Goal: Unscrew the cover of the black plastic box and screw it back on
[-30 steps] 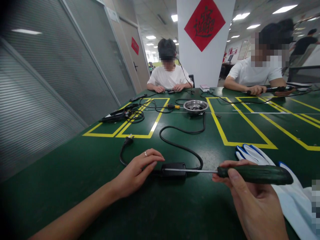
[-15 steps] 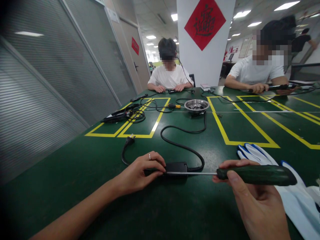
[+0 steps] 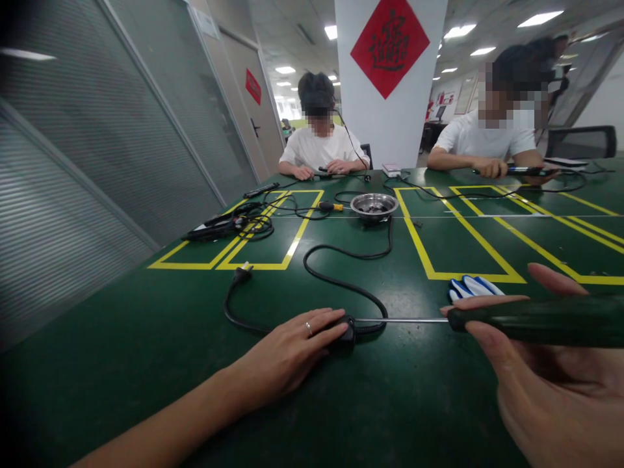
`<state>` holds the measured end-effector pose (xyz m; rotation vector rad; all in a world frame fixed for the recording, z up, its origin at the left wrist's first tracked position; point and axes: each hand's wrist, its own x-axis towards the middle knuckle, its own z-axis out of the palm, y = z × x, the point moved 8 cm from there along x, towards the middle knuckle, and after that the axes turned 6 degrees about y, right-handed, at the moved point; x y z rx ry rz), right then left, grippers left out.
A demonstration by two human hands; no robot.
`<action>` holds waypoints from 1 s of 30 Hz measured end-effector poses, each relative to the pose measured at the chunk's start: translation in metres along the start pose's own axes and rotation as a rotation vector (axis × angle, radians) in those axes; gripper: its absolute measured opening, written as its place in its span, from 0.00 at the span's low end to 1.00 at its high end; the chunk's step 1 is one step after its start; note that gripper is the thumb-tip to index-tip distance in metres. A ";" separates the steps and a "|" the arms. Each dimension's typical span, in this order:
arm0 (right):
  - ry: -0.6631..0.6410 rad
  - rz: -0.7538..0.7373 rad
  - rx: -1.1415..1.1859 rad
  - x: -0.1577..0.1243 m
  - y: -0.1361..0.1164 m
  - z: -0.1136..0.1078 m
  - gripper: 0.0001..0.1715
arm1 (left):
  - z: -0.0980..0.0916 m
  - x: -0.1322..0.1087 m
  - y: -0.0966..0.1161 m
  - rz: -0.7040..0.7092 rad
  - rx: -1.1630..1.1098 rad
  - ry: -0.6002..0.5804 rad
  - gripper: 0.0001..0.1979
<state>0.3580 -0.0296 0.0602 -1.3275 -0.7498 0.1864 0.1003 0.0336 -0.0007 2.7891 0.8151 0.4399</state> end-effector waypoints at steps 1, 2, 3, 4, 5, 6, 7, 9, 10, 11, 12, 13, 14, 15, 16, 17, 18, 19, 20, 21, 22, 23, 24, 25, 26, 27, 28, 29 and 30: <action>-0.014 -0.063 -0.067 -0.003 -0.007 0.003 0.44 | -0.002 0.001 0.001 -0.001 0.000 -0.002 0.26; -0.029 -0.126 -0.127 -0.006 -0.013 0.006 0.45 | -0.004 0.002 0.001 -0.005 0.003 -0.003 0.26; -0.041 -0.178 -0.165 -0.008 -0.018 0.009 0.46 | -0.005 0.003 0.002 -0.010 0.008 -0.008 0.26; -0.048 -0.211 -0.175 -0.009 -0.021 0.010 0.47 | -0.006 0.003 0.003 -0.017 0.016 -0.015 0.27; -0.058 -0.240 -0.171 -0.009 -0.024 0.012 0.47 | -0.007 0.004 0.003 -0.023 0.024 -0.023 0.27; -0.068 -0.260 -0.155 -0.008 -0.027 0.012 0.47 | -0.006 0.004 0.004 -0.027 0.031 -0.032 0.27; -0.089 -0.264 -0.130 -0.007 -0.028 0.014 0.47 | -0.006 0.005 0.005 -0.029 0.038 -0.039 0.28; -0.105 -0.269 -0.089 -0.005 -0.032 0.014 0.46 | -0.005 0.006 0.006 -0.028 0.053 -0.047 0.29; -0.108 -0.273 -0.086 -0.005 -0.033 0.015 0.45 | -0.005 0.006 0.006 -0.029 0.059 -0.048 0.30; -0.114 -0.273 -0.093 -0.006 -0.034 0.015 0.45 | -0.005 0.006 0.006 -0.028 0.063 -0.050 0.30; -0.118 -0.277 -0.106 -0.006 -0.035 0.016 0.45 | -0.005 0.006 0.006 -0.029 0.067 -0.052 0.30; -0.129 -0.282 -0.118 -0.007 -0.036 0.017 0.45 | -0.005 0.006 0.006 -0.029 0.068 -0.054 0.30; -0.142 -0.285 -0.125 -0.007 -0.037 0.019 0.45 | -0.005 0.006 0.006 -0.030 0.068 -0.056 0.30; -0.166 -0.284 -0.127 -0.006 -0.039 0.022 0.45 | -0.005 0.006 0.005 -0.030 0.067 -0.058 0.30; -0.198 -0.285 -0.124 -0.005 -0.040 0.025 0.45 | -0.005 0.006 0.005 -0.030 0.066 -0.059 0.30; -0.244 -0.281 -0.123 -0.003 -0.042 0.030 0.46 | -0.005 0.006 0.005 -0.031 0.065 -0.059 0.30; -0.296 -0.283 -0.121 -0.001 -0.044 0.037 0.46 | -0.005 0.006 0.004 -0.031 0.064 -0.059 0.29; -0.353 -0.287 -0.114 0.002 -0.047 0.044 0.47 | -0.005 0.006 0.004 -0.031 0.063 -0.059 0.29; -0.402 -0.302 -0.098 0.005 -0.051 0.052 0.49 | -0.004 0.006 0.004 -0.031 0.062 -0.058 0.29; -0.447 -0.332 -0.079 0.007 -0.056 0.060 0.51 | -0.004 0.006 0.004 -0.031 0.061 -0.058 0.28; -0.474 -0.385 -0.052 0.009 -0.063 0.067 0.55 | -0.004 0.006 0.004 -0.031 0.061 -0.056 0.28; -0.488 -0.453 -0.026 0.010 -0.071 0.073 0.60 | -0.003 0.005 0.004 -0.032 0.060 -0.055 0.28; -0.494 -0.525 -0.008 0.010 -0.079 0.079 0.64 | -0.003 0.005 0.004 -0.033 0.059 -0.053 0.28; -0.493 -0.594 0.004 0.009 -0.086 0.084 0.67 | -0.003 0.005 0.004 -0.034 0.057 -0.051 0.28; -0.497 -0.656 0.009 0.008 -0.093 0.089 0.69 | -0.003 0.005 0.004 -0.034 0.056 -0.050 0.28; -0.506 -0.703 0.009 0.006 -0.099 0.093 0.67 | -0.003 0.005 0.004 -0.035 0.056 -0.049 0.28; -0.520 -0.733 0.005 0.005 -0.105 0.097 0.64 | -0.003 0.005 0.004 -0.035 0.056 -0.048 0.29; -0.548 -0.751 -0.007 0.004 -0.110 0.100 0.59 | -0.003 0.005 0.004 -0.036 0.057 -0.048 0.29; -0.589 -0.764 -0.022 0.002 -0.114 0.104 0.53 | -0.003 0.005 0.004 -0.036 0.058 -0.048 0.29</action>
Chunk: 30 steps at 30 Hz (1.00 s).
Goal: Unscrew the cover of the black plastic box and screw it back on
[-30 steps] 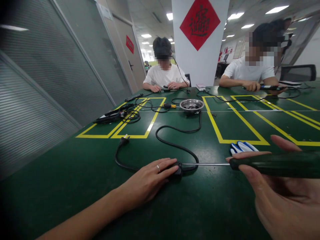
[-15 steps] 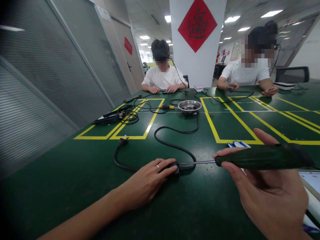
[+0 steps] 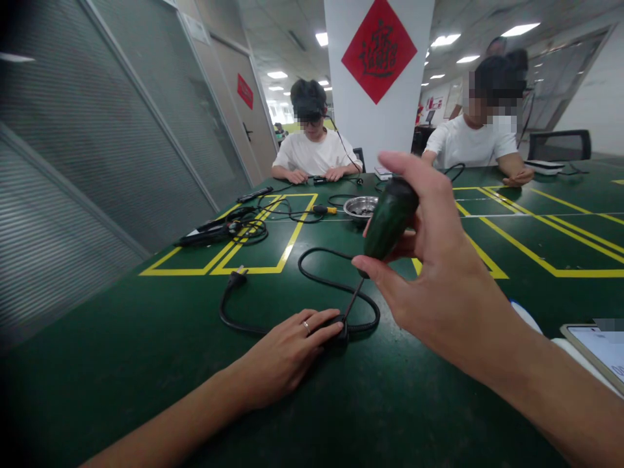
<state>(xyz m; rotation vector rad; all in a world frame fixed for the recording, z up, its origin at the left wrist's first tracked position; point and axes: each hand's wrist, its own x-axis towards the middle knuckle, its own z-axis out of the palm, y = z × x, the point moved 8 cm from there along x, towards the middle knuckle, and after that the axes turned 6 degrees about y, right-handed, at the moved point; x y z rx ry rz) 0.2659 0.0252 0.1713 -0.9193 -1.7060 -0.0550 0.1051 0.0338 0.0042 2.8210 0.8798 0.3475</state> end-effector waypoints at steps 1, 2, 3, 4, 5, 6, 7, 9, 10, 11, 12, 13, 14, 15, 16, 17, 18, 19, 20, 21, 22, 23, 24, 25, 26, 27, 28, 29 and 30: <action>-0.053 -0.005 -0.003 0.003 -0.003 0.003 0.46 | 0.000 0.000 0.000 0.001 0.000 -0.002 0.29; -0.105 -0.003 -0.009 0.006 -0.006 0.006 0.41 | 0.000 0.000 -0.001 0.002 0.000 -0.003 0.29; -0.137 -0.009 -0.015 0.009 -0.008 0.008 0.38 | 0.000 0.000 -0.001 0.003 0.000 -0.004 0.29; -0.152 -0.017 -0.019 0.012 -0.011 0.009 0.36 | 0.000 0.000 -0.001 0.004 -0.001 -0.004 0.29; -0.144 -0.026 -0.018 0.014 -0.013 0.009 0.35 | 0.000 0.000 -0.001 0.004 -0.002 -0.005 0.28; -0.111 -0.037 -0.020 0.016 -0.014 0.008 0.35 | 0.000 0.000 -0.001 0.005 -0.004 -0.005 0.28; -0.073 -0.053 -0.025 0.017 -0.015 0.007 0.35 | 0.000 0.000 -0.001 0.005 -0.004 -0.006 0.28; -0.008 -0.104 -0.057 0.017 -0.019 0.006 0.35 | 0.000 0.000 -0.001 0.004 -0.004 -0.007 0.28; 0.011 -0.125 -0.082 0.016 -0.020 0.007 0.34 | 0.000 0.000 -0.001 0.004 -0.003 -0.006 0.28; 0.019 -0.139 -0.104 0.016 -0.022 0.007 0.32 | 0.000 0.000 0.000 0.002 -0.001 -0.005 0.28; 0.010 -0.140 -0.117 0.015 -0.023 0.008 0.30 | 0.000 0.000 0.000 0.002 -0.001 -0.004 0.27; -0.009 -0.129 -0.120 0.014 -0.023 0.009 0.29 | 0.000 0.000 0.000 0.001 -0.001 -0.004 0.27; -0.025 -0.113 -0.120 0.014 -0.023 0.010 0.28 | 0.000 0.000 0.000 0.000 0.000 -0.004 0.27; -0.030 -0.098 -0.121 0.014 -0.022 0.010 0.28 | 0.000 0.000 0.000 -0.001 0.000 -0.004 0.27; -0.021 -0.094 -0.119 0.014 -0.023 0.009 0.28 | 0.000 0.001 0.000 -0.003 0.000 -0.004 0.27; 0.003 -0.097 -0.117 0.014 -0.024 0.007 0.28 | 0.000 0.001 0.000 -0.005 0.001 -0.003 0.26; 0.031 -0.101 -0.112 0.014 -0.025 0.005 0.28 | 0.000 0.001 0.000 -0.008 0.001 0.000 0.26; 0.049 -0.099 -0.107 0.014 -0.026 0.004 0.28 | -0.001 0.001 0.000 -0.009 0.001 0.004 0.26; 0.048 -0.092 -0.099 0.014 -0.027 0.004 0.28 | -0.001 0.001 0.000 -0.009 0.000 0.009 0.26; 0.023 -0.079 -0.091 0.014 -0.027 0.005 0.27 | -0.001 0.001 0.001 -0.009 -0.002 0.012 0.26; -0.007 -0.063 -0.088 0.013 -0.027 0.008 0.27 | -0.001 0.001 0.001 -0.010 -0.004 0.013 0.27; -0.033 -0.050 -0.092 0.013 -0.027 0.009 0.27 | -0.001 0.001 0.001 -0.011 -0.007 0.014 0.27; -0.045 -0.045 -0.098 0.013 -0.027 0.010 0.27 | -0.001 0.001 0.001 -0.012 -0.011 0.012 0.27; -0.040 -0.049 -0.108 0.013 -0.028 0.010 0.27 | -0.001 0.001 0.001 -0.015 -0.013 0.011 0.27; -0.021 -0.056 -0.117 0.013 -0.029 0.008 0.27 | -0.001 0.001 0.001 -0.016 -0.015 0.011 0.27; 0.004 -0.058 -0.116 0.014 -0.029 0.007 0.27 | -0.001 0.001 0.001 -0.017 -0.017 0.011 0.28; 0.026 -0.059 -0.106 0.014 -0.029 0.005 0.27 | -0.001 0.001 0.001 -0.018 -0.018 0.014 0.28; 0.040 -0.058 -0.095 0.014 -0.029 0.005 0.27 | -0.001 0.001 0.001 -0.018 -0.019 0.016 0.28; 0.048 -0.054 -0.086 0.014 -0.029 0.005 0.27 | -0.001 0.001 0.001 -0.018 -0.020 0.018 0.28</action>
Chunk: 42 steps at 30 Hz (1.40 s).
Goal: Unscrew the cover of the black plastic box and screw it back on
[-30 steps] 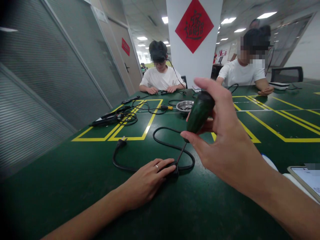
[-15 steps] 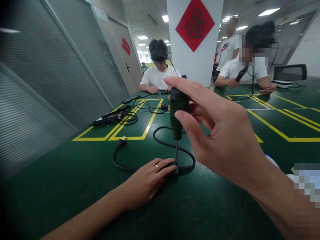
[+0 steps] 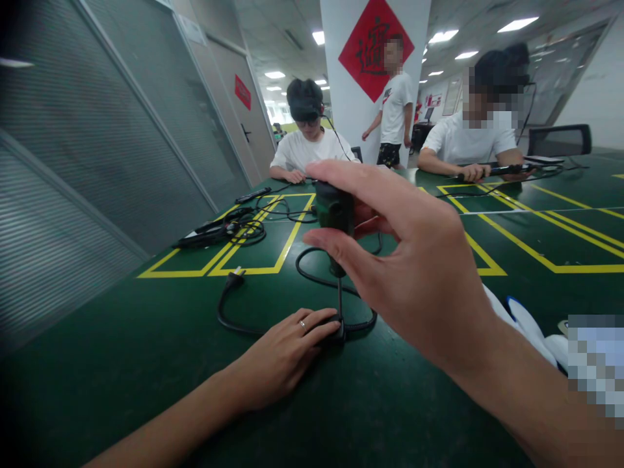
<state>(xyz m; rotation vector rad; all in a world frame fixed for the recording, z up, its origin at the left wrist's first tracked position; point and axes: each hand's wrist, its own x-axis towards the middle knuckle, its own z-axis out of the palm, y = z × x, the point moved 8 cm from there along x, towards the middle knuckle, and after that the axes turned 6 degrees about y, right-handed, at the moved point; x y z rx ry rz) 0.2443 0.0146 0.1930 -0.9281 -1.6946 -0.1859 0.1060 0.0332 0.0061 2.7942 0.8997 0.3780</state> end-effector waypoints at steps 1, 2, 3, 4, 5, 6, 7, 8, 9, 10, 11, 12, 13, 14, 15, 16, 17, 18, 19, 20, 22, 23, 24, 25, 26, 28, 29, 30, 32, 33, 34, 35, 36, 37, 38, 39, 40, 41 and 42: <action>-0.005 0.006 0.008 0.000 0.000 0.001 0.27 | 0.000 0.000 0.000 0.000 -0.002 0.003 0.28; -0.020 0.011 0.009 -0.001 0.000 0.002 0.27 | 0.000 0.000 0.000 -0.002 -0.005 0.005 0.27; -0.035 0.014 0.003 -0.001 -0.001 0.003 0.27 | 0.000 0.000 0.000 -0.003 -0.008 0.006 0.27; -0.047 0.015 -0.007 -0.001 -0.001 0.004 0.27 | 0.000 0.000 0.000 -0.004 -0.011 0.004 0.27; -0.049 0.013 -0.018 -0.001 -0.002 0.004 0.27 | 0.000 0.001 0.000 -0.006 -0.013 0.001 0.26; -0.041 0.007 -0.029 0.000 -0.002 0.004 0.26 | 0.000 0.001 0.000 -0.007 -0.012 -0.001 0.26; -0.023 0.002 -0.039 0.000 -0.002 0.002 0.26 | 0.001 0.001 0.000 -0.008 -0.011 -0.004 0.27; -0.001 0.000 -0.042 0.001 -0.001 0.001 0.26 | 0.001 0.001 0.000 -0.007 -0.009 -0.006 0.27; 0.014 0.003 -0.034 0.001 0.001 0.000 0.27 | 0.001 0.001 -0.001 -0.008 -0.009 -0.006 0.27; 0.022 0.009 -0.023 0.002 0.003 0.000 0.28 | 0.001 0.001 -0.001 -0.008 -0.011 -0.004 0.27; 0.027 0.013 -0.012 0.002 0.006 0.000 0.29 | 0.000 0.001 -0.001 -0.007 -0.016 -0.002 0.27; 0.033 0.012 -0.007 0.002 0.007 0.000 0.30 | 0.000 0.001 -0.001 -0.007 -0.023 0.002 0.27; 0.038 0.012 -0.013 0.002 0.009 -0.001 0.31 | 0.000 0.001 -0.001 -0.008 -0.031 0.006 0.26; 0.042 0.011 -0.026 0.002 0.009 -0.001 0.31 | 0.000 0.001 -0.001 -0.010 -0.040 0.011 0.26; 0.045 0.012 -0.040 0.001 0.009 -0.002 0.31 | -0.001 0.001 -0.001 -0.013 -0.047 0.015 0.26; 0.045 0.014 -0.046 0.002 0.009 -0.003 0.31 | 0.000 0.001 -0.001 -0.017 -0.053 0.019 0.26; 0.037 0.018 -0.044 0.002 0.008 -0.003 0.31 | 0.000 0.001 -0.001 -0.021 -0.058 0.022 0.26; 0.022 0.023 -0.035 0.002 0.007 -0.003 0.30 | 0.000 0.000 -0.002 -0.026 -0.062 0.024 0.26; 0.001 0.029 -0.018 0.002 0.006 -0.002 0.31 | 0.001 0.000 -0.002 -0.030 -0.064 0.026 0.25; -0.029 0.038 0.005 0.001 0.006 0.000 0.31 | 0.001 0.000 -0.002 -0.034 -0.066 0.029 0.25; -0.085 0.053 0.057 0.000 0.005 0.005 0.32 | 0.001 0.000 -0.002 -0.040 -0.069 0.036 0.25; -0.087 0.056 0.076 0.000 0.006 0.006 0.33 | 0.001 0.000 -0.002 -0.044 -0.068 0.040 0.24; -0.073 0.056 0.088 0.000 0.006 0.006 0.33 | 0.001 0.000 -0.003 -0.048 -0.065 0.043 0.24; -0.053 0.053 0.093 0.000 0.007 0.006 0.32 | 0.002 0.000 -0.003 -0.052 -0.062 0.045 0.24; -0.036 0.051 0.092 0.000 0.008 0.005 0.32 | 0.002 0.000 -0.004 -0.056 -0.057 0.044 0.23; -0.062 0.057 0.103 0.000 0.011 0.008 0.31 | 0.003 0.001 -0.005 -0.060 -0.046 0.046 0.21; -0.100 0.064 0.129 0.000 0.012 0.011 0.31 | 0.003 0.001 -0.005 -0.060 -0.041 0.046 0.21; -0.131 0.070 0.156 0.000 0.012 0.013 0.32 | 0.004 0.001 -0.005 -0.058 -0.036 0.047 0.21; -0.127 0.062 0.178 0.001 0.013 0.013 0.33 | 0.005 0.002 -0.005 -0.055 -0.027 0.049 0.21; -0.100 0.053 0.169 0.001 0.013 0.011 0.32 | 0.005 0.002 -0.005 -0.054 -0.024 0.052 0.21; -0.077 0.044 0.162 0.002 0.013 0.010 0.32 | 0.005 0.003 -0.005 -0.054 -0.022 0.057 0.22; -0.075 0.042 0.167 0.001 0.014 0.011 0.32 | 0.005 0.003 -0.005 -0.053 -0.022 0.064 0.22; -0.098 0.048 0.192 0.000 0.015 0.013 0.32 | 0.004 0.003 -0.005 -0.053 -0.024 0.069 0.22; -0.133 0.070 0.238 0.000 0.017 0.015 0.33 | 0.004 0.002 -0.005 -0.053 -0.031 0.072 0.21; -0.160 0.100 0.295 -0.001 0.018 0.017 0.34 | 0.003 0.001 -0.005 -0.050 -0.047 0.072 0.21; -0.159 0.128 0.348 -0.001 0.020 0.015 0.35 | 0.003 0.000 -0.006 -0.048 -0.071 0.071 0.22; -0.116 0.153 0.381 0.000 0.021 0.011 0.34 | 0.001 -0.002 -0.008 -0.052 -0.103 0.078 0.23; -0.046 0.178 0.393 0.002 0.023 0.003 0.33 | -0.002 -0.004 -0.012 -0.069 -0.137 0.093 0.24; 0.028 0.202 0.389 0.004 0.023 -0.005 0.32 | -0.005 -0.006 -0.018 -0.094 -0.171 0.115 0.26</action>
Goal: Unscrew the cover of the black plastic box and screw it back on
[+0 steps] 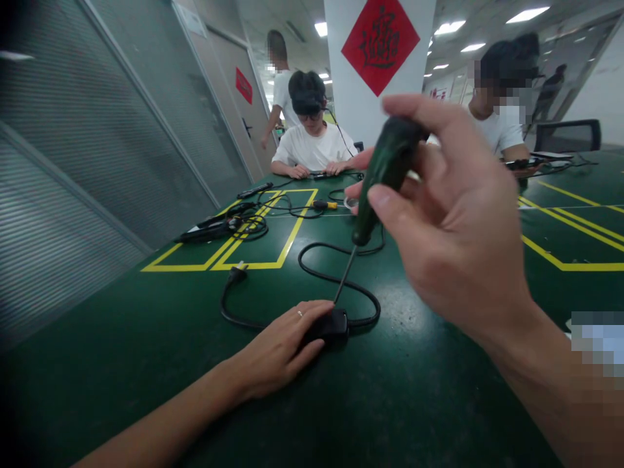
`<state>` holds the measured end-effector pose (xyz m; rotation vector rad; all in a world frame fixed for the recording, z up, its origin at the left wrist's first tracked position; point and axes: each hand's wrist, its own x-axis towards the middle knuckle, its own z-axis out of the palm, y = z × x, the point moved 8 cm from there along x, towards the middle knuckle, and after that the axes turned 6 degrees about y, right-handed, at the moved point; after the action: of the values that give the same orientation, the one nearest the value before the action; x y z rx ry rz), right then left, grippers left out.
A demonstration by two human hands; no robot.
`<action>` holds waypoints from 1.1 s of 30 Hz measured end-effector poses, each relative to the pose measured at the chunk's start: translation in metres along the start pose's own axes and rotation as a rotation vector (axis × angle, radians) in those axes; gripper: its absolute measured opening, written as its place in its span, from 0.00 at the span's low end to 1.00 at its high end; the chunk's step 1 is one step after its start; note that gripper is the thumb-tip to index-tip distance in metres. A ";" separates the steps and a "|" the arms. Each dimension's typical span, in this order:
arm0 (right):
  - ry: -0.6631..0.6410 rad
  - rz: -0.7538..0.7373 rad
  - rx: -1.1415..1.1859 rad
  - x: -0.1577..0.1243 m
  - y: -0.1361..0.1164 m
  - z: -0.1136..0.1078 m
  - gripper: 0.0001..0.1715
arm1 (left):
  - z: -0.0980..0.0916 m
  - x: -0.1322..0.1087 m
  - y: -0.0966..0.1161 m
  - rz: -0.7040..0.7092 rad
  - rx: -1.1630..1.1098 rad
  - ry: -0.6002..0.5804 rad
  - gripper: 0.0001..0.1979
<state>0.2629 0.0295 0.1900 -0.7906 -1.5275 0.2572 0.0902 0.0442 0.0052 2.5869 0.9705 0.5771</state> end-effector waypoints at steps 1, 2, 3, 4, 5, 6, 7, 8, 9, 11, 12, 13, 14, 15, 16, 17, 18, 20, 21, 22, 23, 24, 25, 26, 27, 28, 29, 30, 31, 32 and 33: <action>0.057 0.007 -0.007 0.001 -0.003 -0.005 0.30 | -0.004 -0.002 -0.006 -0.031 -0.027 0.025 0.27; 0.085 0.013 -0.024 0.001 -0.007 -0.007 0.30 | -0.008 -0.003 -0.012 -0.063 -0.048 0.047 0.26; 0.088 0.009 -0.043 0.000 -0.011 -0.006 0.30 | -0.010 -0.004 -0.018 -0.084 -0.066 0.057 0.24; 0.075 -0.006 -0.058 -0.001 -0.015 -0.002 0.30 | -0.011 -0.005 -0.022 -0.095 -0.084 0.057 0.22; 0.057 -0.031 -0.067 -0.004 -0.018 0.004 0.30 | -0.011 -0.006 -0.025 -0.097 -0.104 0.054 0.20; 0.048 -0.062 -0.070 -0.007 -0.022 0.009 0.30 | -0.011 -0.006 -0.027 -0.096 -0.124 0.052 0.20; 0.045 -0.078 -0.070 -0.010 -0.023 0.015 0.30 | -0.011 -0.006 -0.029 -0.098 -0.144 0.056 0.20; 0.042 -0.079 -0.063 -0.013 -0.022 0.020 0.30 | -0.011 -0.006 -0.030 -0.098 -0.163 0.064 0.21; 0.035 -0.068 -0.052 -0.017 -0.020 0.025 0.30 | -0.010 -0.006 -0.030 -0.101 -0.177 0.072 0.21; 0.018 -0.038 -0.034 -0.022 -0.014 0.034 0.31 | -0.010 -0.005 -0.031 -0.110 -0.194 0.079 0.21; 0.015 -0.031 -0.027 -0.024 -0.012 0.037 0.31 | -0.010 -0.005 -0.031 -0.115 -0.200 0.078 0.21; 0.012 -0.025 -0.023 -0.025 -0.011 0.039 0.31 | -0.010 -0.005 -0.031 -0.119 -0.205 0.076 0.22; 0.010 -0.022 -0.020 -0.025 -0.010 0.040 0.31 | -0.010 -0.005 -0.031 -0.121 -0.211 0.073 0.22; 0.010 -0.019 -0.023 -0.026 -0.010 0.040 0.30 | -0.010 -0.005 -0.031 -0.122 -0.218 0.072 0.22; 0.008 -0.018 -0.030 -0.026 -0.010 0.040 0.30 | -0.010 -0.005 -0.031 -0.122 -0.225 0.073 0.22; 0.003 -0.018 -0.042 -0.026 -0.010 0.041 0.31 | -0.011 -0.005 -0.031 -0.121 -0.231 0.074 0.22; -0.003 -0.022 -0.060 -0.026 -0.010 0.041 0.31 | -0.011 -0.005 -0.031 -0.120 -0.235 0.074 0.22; -0.019 -0.023 -0.096 -0.025 -0.011 0.042 0.32 | -0.010 -0.004 -0.031 -0.119 -0.242 0.075 0.22; -0.027 -0.022 -0.102 -0.025 -0.011 0.042 0.31 | -0.010 -0.004 -0.032 -0.118 -0.245 0.076 0.22; -0.035 -0.020 -0.099 -0.025 -0.011 0.042 0.31 | -0.010 -0.004 -0.032 -0.118 -0.247 0.076 0.22; -0.038 -0.015 -0.092 -0.025 -0.011 0.042 0.30 | -0.009 -0.004 -0.032 -0.117 -0.248 0.076 0.22; -0.037 -0.016 -0.077 -0.025 -0.011 0.042 0.29 | -0.009 -0.004 -0.032 -0.117 -0.248 0.077 0.22; -0.034 -0.016 -0.060 -0.025 -0.011 0.042 0.28 | -0.009 -0.005 -0.032 -0.117 -0.248 0.077 0.22; -0.030 -0.022 -0.050 -0.025 -0.012 0.041 0.29 | -0.009 -0.005 -0.032 -0.118 -0.247 0.076 0.22; -0.032 -0.027 -0.050 -0.025 -0.013 0.041 0.29 | -0.010 -0.005 -0.031 -0.120 -0.247 0.075 0.22; -0.047 -0.034 -0.058 -0.026 -0.014 0.042 0.30 | -0.010 -0.005 -0.031 -0.122 -0.247 0.074 0.22; -0.073 -0.042 -0.068 -0.027 -0.015 0.044 0.30 | -0.010 -0.005 -0.031 -0.123 -0.247 0.074 0.22; -0.108 -0.044 -0.076 -0.027 -0.015 0.047 0.30 | -0.010 -0.005 -0.031 -0.123 -0.246 0.074 0.22; -0.137 -0.042 -0.076 -0.027 -0.016 0.049 0.30 | -0.010 -0.005 -0.031 -0.122 -0.244 0.074 0.23; -0.151 -0.043 -0.062 -0.027 -0.017 0.051 0.31 | -0.010 -0.005 -0.032 -0.120 -0.242 0.075 0.23; -0.156 -0.047 -0.044 -0.026 -0.019 0.052 0.31 | -0.010 -0.005 -0.032 -0.119 -0.240 0.076 0.23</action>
<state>0.2057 0.0151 0.1733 -0.7823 -1.7011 0.2558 0.0649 0.0651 -0.0013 2.2953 1.0044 0.7174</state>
